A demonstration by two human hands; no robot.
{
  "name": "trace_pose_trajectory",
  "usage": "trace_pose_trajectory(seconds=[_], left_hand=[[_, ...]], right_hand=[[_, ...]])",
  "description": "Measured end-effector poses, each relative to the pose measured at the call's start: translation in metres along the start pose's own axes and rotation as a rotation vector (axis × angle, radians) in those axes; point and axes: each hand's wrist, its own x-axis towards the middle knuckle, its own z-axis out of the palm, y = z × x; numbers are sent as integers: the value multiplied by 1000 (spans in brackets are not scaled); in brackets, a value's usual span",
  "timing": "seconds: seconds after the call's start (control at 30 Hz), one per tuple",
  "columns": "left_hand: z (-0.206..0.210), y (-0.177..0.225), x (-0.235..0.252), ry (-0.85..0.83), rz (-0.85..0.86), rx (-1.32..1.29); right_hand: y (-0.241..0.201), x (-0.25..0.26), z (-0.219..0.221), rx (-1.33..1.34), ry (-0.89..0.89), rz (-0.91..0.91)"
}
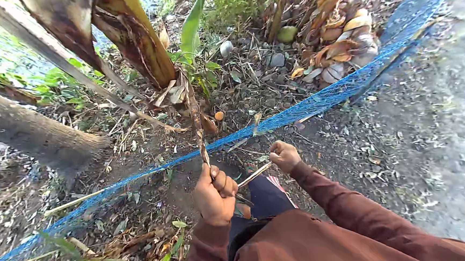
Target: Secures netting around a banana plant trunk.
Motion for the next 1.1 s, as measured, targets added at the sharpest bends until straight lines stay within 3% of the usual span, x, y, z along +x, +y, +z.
trace_pose_trajectory(seconds=[0.17, 0.3, 0.47, 0.53, 0.6, 0.67, 0.7, 0.77, 0.8, 0.83, 0.87, 0.9, 0.93, 1.0, 1.1], left_hand=[[11, 1, -3, -41, 52, -18], [-29, 5, 18, -33, 130, 86], [-128, -9, 73, 137, 223, 502], [-156, -14, 86, 185, 281, 688], [-167, -15, 90, 305, 336, 959], [-166, -15, 77, 432, 419, 1323], [-165, -21, 65, 410, 589, 1476], [-165, -40, 49, 112, 1002, 1677], [-163, -51, 45, -107, 1019, 1715], [-164, -59, 42, -298, 849, 1764], [-166, -63, 43, -396, 554, 1792], [-169, -59, 49, -411, 222, 1751], [-176, -52, 60, -379, -4, 1669], [-196, -41, 79, -341, -208, 1614], [-222, -29, 95, -320, -288, 1750]], right_hand=[[-12, 24, 4, -22, 66, -71], [21, 9, 19, -33, 40, -235], [80, -13, 66, -242, -416, -304], [99, -15, 94, -326, -498, -314], [102, -16, 119, -383, -522, -269], [70, -16, 133, -509, -638, -182], [43, -17, 136, -609, -730, -150], [-12, -22, 145, -756, -868, -176], [-33, -27, 149, -770, -898, -228], [-51, -33, 152, -753, -912, -295], [-62, -35, 154, -731, -909, -369], [-67, -30, 157, -703, -901, -429], [-64, -20, 160, -678, -872, -485], [-57, 9, 157, -721, -854, -548], [-58, 51, 139, -871, -902, -505]])
